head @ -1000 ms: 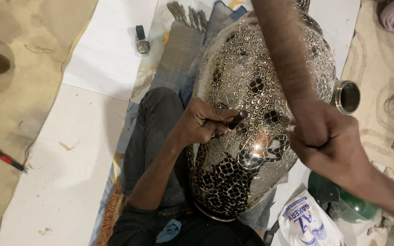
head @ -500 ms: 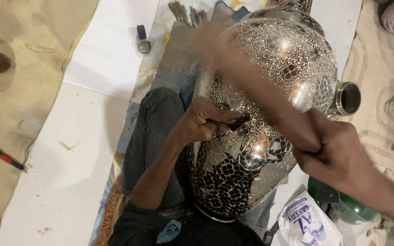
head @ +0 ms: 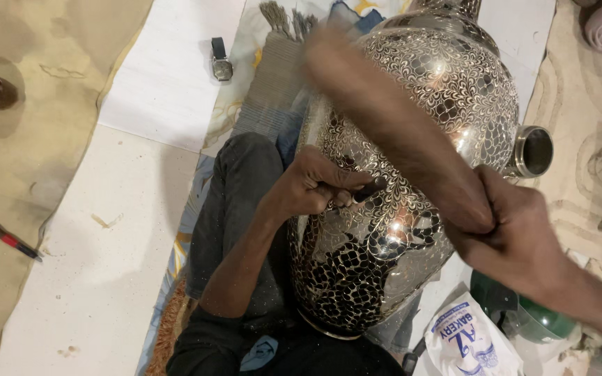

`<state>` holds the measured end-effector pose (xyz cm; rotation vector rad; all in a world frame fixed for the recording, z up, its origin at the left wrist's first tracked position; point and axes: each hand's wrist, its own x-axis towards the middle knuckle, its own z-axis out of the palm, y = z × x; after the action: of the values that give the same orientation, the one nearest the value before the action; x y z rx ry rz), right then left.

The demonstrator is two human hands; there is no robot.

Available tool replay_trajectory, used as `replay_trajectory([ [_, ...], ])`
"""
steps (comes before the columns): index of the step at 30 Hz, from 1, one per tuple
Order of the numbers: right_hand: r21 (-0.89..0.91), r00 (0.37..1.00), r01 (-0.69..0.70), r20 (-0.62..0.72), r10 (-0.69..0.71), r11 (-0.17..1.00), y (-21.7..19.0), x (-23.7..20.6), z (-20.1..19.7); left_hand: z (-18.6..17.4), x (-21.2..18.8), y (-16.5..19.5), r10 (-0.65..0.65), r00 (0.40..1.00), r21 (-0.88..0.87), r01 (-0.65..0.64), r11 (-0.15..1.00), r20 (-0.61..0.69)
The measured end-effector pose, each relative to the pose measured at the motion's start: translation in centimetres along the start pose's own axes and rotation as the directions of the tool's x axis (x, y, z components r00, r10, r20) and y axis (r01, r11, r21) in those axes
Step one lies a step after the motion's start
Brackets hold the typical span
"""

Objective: The person sits on the floor with a large engraved brass vase held between their legs and hammers a small punch against the vase surface using a wooden mallet, working the decorative pattern. They reposition the punch repeatedly and steady the vase with their other hand while striking.

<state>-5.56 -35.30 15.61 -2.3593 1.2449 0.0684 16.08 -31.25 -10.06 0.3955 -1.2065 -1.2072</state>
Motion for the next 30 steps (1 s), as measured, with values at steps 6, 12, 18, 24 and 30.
replay_trajectory([
  [6, 0.042, 0.999, 0.003, 0.034, -0.004, 0.999, -2.0, 0.3, -0.7, -0.1, 0.0, -0.1, -0.018, 1.000, 0.001, 0.018, 1.000, 0.013],
  [12, -0.111, 0.987, -0.132, 0.073, 0.141, 0.985, -0.6, -0.1, -0.1, -0.4, 0.5, 0.7, 0.016, 0.999, 0.113, -0.020, 0.993, 0.039],
  [18, -0.177, 0.993, -0.051, 0.099, 0.069, 0.983, 0.7, -0.6, 0.0, -0.5, 1.0, 1.6, 0.019, 0.997, 0.060, -0.024, 0.998, 0.069],
  [24, -0.206, 0.991, -0.075, 0.097, 0.097, 0.976, 0.5, -0.5, 0.1, -0.8, 0.9, 1.8, -0.015, 0.996, 0.009, 0.014, 1.000, 0.086],
  [30, -0.142, 0.991, 0.023, 0.135, -0.004, 0.990, 1.0, -0.5, 0.3, -0.7, 0.9, 0.9, 0.017, 0.997, 0.021, -0.019, 1.000, 0.074],
])
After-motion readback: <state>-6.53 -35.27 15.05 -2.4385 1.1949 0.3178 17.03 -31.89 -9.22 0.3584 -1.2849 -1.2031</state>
